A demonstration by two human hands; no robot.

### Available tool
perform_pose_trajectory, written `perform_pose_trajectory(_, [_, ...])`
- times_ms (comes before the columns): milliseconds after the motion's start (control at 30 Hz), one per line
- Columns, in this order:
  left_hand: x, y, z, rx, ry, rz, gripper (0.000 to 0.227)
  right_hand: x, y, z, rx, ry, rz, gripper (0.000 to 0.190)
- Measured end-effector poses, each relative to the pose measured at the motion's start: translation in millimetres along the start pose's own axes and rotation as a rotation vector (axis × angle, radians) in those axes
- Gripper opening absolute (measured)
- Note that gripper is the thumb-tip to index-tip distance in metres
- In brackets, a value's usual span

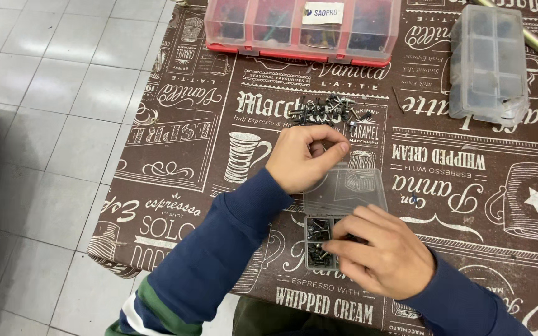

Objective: The person sorts small metal screws from a pile on the table into individual compartments of a clear plastic organizer box. The person repeatedly picks up screws and places them into the box, gradually filling the compartments.

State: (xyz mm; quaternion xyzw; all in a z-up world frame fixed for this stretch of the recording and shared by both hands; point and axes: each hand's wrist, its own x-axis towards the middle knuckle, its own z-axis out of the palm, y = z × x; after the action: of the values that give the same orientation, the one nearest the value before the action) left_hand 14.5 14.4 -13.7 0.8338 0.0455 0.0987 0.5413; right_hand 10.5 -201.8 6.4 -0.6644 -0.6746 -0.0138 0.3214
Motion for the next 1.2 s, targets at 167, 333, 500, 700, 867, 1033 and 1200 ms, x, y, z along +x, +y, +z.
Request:
perform_pose_trajectory(167, [-0.2,2.6,-0.7,-0.009,0.001,-0.012,0.011,-8.4,3.6,7.1,-0.099,-0.093,-0.014,0.009])
perform_pose_trajectory(333, [0.4,3.5,-4.4,0.01,-0.008,-0.03,0.012,-3.9,-0.5,6.1,-0.137,-0.094,-0.011,0.006])
perform_pose_trajectory(500, [5.4,-7.8,-10.3,0.366,0.193,0.06,0.017,-7.5,8.8,3.2,-0.092,0.07,-0.025,0.017])
perform_pose_trajectory(700, [9.2,-24.9,-26.4,0.471,0.266,0.095,0.012,-3.4,13.0,-11.9,-0.077,0.166,0.052,0.014])
perform_pose_trajectory(867, [13.8,-31.6,-23.7,0.532,0.234,0.212,0.016,-3.7,15.5,-13.4,-0.103,0.154,0.064,0.013])
perform_pose_trajectory(1033, [19.8,-40.4,-12.8,0.677,0.192,0.427,0.024,-5.1,16.3,-11.9,-0.116,0.141,0.065,0.012])
perform_pose_trajectory(1200, [22.9,-33.1,-8.7,0.703,0.165,0.427,0.016,-5.8,18.4,-11.1,-0.119,0.153,0.091,0.011])
